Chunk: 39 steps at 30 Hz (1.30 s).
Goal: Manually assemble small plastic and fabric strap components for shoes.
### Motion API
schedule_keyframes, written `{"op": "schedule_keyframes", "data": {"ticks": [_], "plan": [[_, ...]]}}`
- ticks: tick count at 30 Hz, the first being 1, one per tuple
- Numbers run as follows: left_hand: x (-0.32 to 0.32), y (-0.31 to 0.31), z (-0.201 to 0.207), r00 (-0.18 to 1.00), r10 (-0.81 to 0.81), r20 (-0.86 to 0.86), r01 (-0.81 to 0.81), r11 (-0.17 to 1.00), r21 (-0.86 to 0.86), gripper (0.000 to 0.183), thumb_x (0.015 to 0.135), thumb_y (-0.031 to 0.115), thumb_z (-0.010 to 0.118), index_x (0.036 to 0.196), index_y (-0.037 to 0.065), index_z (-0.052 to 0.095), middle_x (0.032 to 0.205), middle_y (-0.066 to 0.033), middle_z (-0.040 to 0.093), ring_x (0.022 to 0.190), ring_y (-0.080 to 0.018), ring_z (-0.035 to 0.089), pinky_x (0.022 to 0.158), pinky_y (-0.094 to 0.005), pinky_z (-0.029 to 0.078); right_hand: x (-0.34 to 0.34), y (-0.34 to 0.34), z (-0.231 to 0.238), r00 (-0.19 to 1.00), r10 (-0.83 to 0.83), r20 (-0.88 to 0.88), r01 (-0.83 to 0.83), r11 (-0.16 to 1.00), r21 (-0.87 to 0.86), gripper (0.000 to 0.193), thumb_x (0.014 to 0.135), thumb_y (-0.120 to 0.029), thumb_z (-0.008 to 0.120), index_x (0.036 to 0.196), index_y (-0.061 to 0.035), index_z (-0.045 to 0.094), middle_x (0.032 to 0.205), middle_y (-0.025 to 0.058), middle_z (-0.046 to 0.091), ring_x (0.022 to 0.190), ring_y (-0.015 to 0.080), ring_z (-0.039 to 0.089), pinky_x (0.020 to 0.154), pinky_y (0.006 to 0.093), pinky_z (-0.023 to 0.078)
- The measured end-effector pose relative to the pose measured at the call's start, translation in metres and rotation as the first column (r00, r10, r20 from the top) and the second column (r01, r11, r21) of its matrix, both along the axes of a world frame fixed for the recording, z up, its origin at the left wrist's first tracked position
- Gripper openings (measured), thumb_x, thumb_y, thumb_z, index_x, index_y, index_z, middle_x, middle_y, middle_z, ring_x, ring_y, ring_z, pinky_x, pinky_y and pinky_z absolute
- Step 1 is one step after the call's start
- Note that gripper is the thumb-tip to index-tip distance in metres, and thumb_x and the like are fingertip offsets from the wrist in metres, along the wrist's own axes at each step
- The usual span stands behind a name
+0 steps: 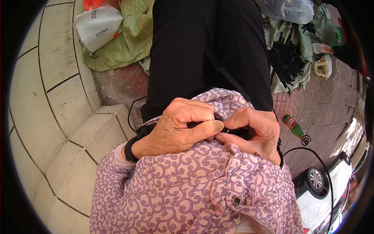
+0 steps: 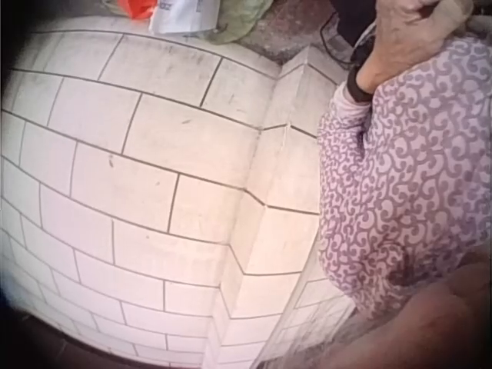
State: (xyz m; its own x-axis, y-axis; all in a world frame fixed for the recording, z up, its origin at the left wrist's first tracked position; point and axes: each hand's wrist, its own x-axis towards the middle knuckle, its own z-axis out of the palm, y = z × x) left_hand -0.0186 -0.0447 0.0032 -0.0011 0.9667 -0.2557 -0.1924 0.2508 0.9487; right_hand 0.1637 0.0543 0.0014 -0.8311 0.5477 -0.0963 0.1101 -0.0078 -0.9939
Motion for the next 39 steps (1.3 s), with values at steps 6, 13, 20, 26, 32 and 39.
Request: {"op": "schedule_keyframes", "data": {"ticks": [6, 13, 20, 26, 32, 39], "plan": [[-0.0017, 0.0022, 0.0020, 0.999, -0.031, 0.044, 0.034, 0.997, -0.074, 0.026, 0.091, 0.008, 0.063, 0.066, -0.001, 0.062, 0.061, -0.0065, 0.059, 0.054, -0.0134, 0.051, 0.052, -0.0290, 0.039, -0.0023, -0.0008, -0.0043, 0.997, -0.054, -0.062, 0.056, 0.998, 0.030, 0.021, 0.069, 0.000, 0.082, 0.082, 0.0003, 0.066, 0.072, 0.0075, 0.067, 0.061, 0.0156, 0.067, 0.054, 0.0246, 0.049], [-0.0005, 0.0030, 0.0015, 0.998, -0.002, 0.067, 0.010, 0.994, -0.112, 0.027, 0.091, 0.010, 0.064, 0.066, -0.001, 0.062, 0.061, -0.0056, 0.059, 0.056, -0.0124, 0.050, 0.052, -0.0287, 0.038, 0.0009, 0.0008, -0.0055, 0.999, -0.046, -0.011, 0.044, 0.994, -0.097, 0.019, 0.071, 0.001, 0.081, 0.084, -0.0004, 0.066, 0.073, 0.0061, 0.068, 0.062, 0.0122, 0.066, 0.054, 0.0232, 0.049], [-0.0020, 0.0022, -0.0016, 0.999, -0.031, 0.029, 0.034, 0.995, -0.093, 0.023, 0.091, 0.009, 0.064, 0.070, 0.000, 0.064, 0.060, -0.0042, 0.060, 0.054, -0.0115, 0.055, 0.052, -0.0273, 0.042, 0.0014, -0.0006, -0.0046, 0.999, -0.050, 0.013, 0.050, 0.996, -0.072, 0.018, 0.073, -0.001, 0.081, 0.084, 0.0000, 0.066, 0.074, 0.0060, 0.069, 0.063, 0.0108, 0.066, 0.055, 0.0221, 0.049], [-0.0016, -0.0004, -0.0024, 1.000, -0.016, 0.020, 0.017, 0.995, -0.093, 0.023, 0.091, 0.010, 0.063, 0.070, 0.000, 0.065, 0.061, -0.0039, 0.060, 0.054, -0.0117, 0.055, 0.053, -0.0275, 0.042, 0.0019, -0.0020, -0.0059, 0.998, -0.059, 0.001, 0.058, 0.987, -0.151, 0.018, 0.074, -0.002, 0.081, 0.085, 0.0002, 0.067, 0.075, 0.0063, 0.069, 0.063, 0.0110, 0.066, 0.055, 0.0220, 0.049], [-0.0014, -0.0021, -0.0026, 0.999, -0.007, 0.045, 0.012, 0.994, -0.113, 0.022, 0.092, 0.010, 0.063, 0.072, 0.000, 0.066, 0.061, -0.0040, 0.061, 0.055, -0.0115, 0.056, 0.053, -0.0272, 0.043, 0.0017, -0.0038, -0.0054, 0.998, -0.065, 0.000, 0.065, 0.993, -0.095, 0.018, 0.075, -0.001, 0.081, 0.085, 0.0008, 0.066, 0.076, 0.0059, 0.069, 0.063, 0.0095, 0.066, 0.054, 0.0213, 0.049], [-0.0021, -0.0009, -0.0009, 0.994, 0.003, 0.111, 0.016, 0.985, -0.171, 0.022, 0.092, 0.009, 0.063, 0.073, -0.002, 0.066, 0.061, -0.0040, 0.061, 0.056, -0.0106, 0.056, 0.054, -0.0260, 0.043, 0.0030, -0.0029, -0.0043, 0.998, -0.060, 0.003, 0.059, 0.970, -0.234, 0.017, 0.077, 0.002, 0.078, 0.089, 0.0020, 0.067, 0.076, 0.0057, 0.069, 0.065, 0.0066, 0.064, 0.054, 0.0196, 0.046]]}}
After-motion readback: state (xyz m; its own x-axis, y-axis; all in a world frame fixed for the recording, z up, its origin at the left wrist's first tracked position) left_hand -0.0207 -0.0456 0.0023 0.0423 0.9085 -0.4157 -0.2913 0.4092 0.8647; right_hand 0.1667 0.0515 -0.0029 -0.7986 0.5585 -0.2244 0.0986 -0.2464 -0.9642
